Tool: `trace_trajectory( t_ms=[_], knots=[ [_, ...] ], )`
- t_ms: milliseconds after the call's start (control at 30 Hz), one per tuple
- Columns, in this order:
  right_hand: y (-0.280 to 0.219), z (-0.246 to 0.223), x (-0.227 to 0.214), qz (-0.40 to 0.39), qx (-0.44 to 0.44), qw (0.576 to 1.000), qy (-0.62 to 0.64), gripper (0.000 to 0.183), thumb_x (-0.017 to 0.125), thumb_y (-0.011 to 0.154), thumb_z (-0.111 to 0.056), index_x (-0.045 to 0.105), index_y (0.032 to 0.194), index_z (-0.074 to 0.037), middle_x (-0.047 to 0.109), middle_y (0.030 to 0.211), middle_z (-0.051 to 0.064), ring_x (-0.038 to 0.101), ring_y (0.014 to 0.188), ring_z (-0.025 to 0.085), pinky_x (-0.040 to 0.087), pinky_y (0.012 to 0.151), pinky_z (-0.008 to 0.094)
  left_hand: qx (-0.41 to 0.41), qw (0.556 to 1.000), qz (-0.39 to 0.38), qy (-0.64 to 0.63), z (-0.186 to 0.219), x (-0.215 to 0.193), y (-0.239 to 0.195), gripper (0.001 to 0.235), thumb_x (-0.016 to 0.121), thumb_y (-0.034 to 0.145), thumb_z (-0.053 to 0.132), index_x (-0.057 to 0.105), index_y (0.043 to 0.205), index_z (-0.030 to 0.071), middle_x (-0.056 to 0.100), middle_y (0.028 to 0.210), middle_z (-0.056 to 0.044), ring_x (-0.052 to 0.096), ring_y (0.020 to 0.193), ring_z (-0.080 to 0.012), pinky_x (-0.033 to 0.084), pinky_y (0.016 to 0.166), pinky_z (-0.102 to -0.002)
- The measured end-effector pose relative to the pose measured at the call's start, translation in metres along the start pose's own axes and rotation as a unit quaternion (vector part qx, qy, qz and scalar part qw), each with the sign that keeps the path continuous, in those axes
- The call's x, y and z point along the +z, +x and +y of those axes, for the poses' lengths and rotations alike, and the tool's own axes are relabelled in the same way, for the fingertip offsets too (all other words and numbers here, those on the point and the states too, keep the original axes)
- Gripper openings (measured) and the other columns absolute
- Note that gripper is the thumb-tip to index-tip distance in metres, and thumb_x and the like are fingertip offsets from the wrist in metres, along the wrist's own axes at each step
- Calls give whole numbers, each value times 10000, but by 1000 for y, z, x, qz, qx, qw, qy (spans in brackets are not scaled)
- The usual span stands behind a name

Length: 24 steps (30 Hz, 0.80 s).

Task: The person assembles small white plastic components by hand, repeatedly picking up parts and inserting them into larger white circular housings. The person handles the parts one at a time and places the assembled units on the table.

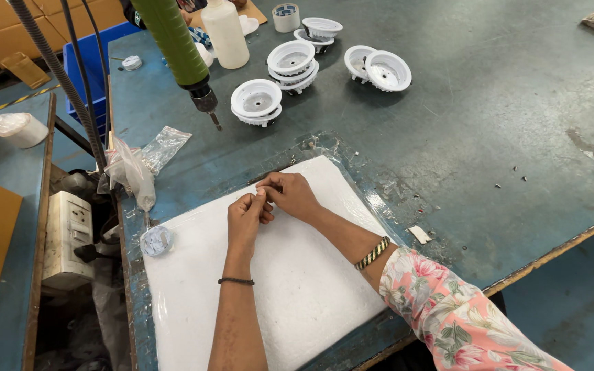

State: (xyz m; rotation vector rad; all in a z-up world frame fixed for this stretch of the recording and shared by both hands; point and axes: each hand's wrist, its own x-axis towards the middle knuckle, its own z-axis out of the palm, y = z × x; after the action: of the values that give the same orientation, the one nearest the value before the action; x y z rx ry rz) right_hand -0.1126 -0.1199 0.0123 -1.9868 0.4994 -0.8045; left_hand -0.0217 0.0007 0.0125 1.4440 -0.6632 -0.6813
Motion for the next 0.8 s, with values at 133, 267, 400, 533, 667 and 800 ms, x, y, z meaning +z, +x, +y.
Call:
trace_trajectory(
  t_ms=[133, 267, 400, 533, 667, 800],
  knots=[
    [-1, -1, 0, 4, 1, 999, -43, 176, 719, 910, -244, 780, 959, -86, 746, 704, 37, 675, 593, 134, 523, 583, 289, 5, 1000, -2, -3, -1, 0, 0, 383, 638, 998, 316, 654, 725, 48, 659, 698, -60, 600, 583, -130, 493, 564, -268],
    [-2, -1, 0, 1, -5, 998, -58, 174, 717, 907, -264, 771, 929, -100, 746, 700, 36, 677, 583, 143, 522, 577, 296, 8, 1000, -1, 0, -1, 1, 0, 377, 639, 995, 313, 654, 725, 50, 656, 698, -55, 601, 584, -127, 491, 560, -268],
    [-2, -1, 1, 4, -12, 998, -64, 172, 721, 906, -269, 763, 904, -102, 735, 684, 40, 663, 558, 154, 510, 556, 307, 10, 1000, -2, -2, 0, 1, -1, 385, 638, 1000, 322, 659, 727, 52, 654, 695, -52, 599, 582, -125, 489, 561, -264],
    [-1, -1, 1, -1, -9, 998, -65, 173, 723, 907, -270, 755, 889, -101, 728, 664, 36, 659, 549, 151, 503, 549, 308, 10, 1000, 0, 2, 2, 2, -2, 382, 641, 997, 321, 663, 727, 51, 658, 692, -55, 601, 581, -127, 490, 560, -264],
    [-1, -1, 1, -8, 2, 998, -70, 171, 723, 908, -274, 751, 889, -107, 728, 659, 28, 654, 544, 148, 502, 548, 305, 0, 1000, 6, 24, 5, 3, -3, 378, 637, 994, 323, 675, 732, 52, 661, 687, -57, 606, 580, -130, 494, 559, -266],
    [0, -1, 1, -10, 12, 997, -70, 180, 730, 906, -278, 748, 883, -101, 726, 655, 34, 654, 549, 147, 501, 551, 306, 1, 1000, 2, 21, 5, 3, -3, 387, 639, 995, 333, 675, 738, 47, 665, 695, -55, 612, 587, -129, 496, 564, -265]
  ],
)
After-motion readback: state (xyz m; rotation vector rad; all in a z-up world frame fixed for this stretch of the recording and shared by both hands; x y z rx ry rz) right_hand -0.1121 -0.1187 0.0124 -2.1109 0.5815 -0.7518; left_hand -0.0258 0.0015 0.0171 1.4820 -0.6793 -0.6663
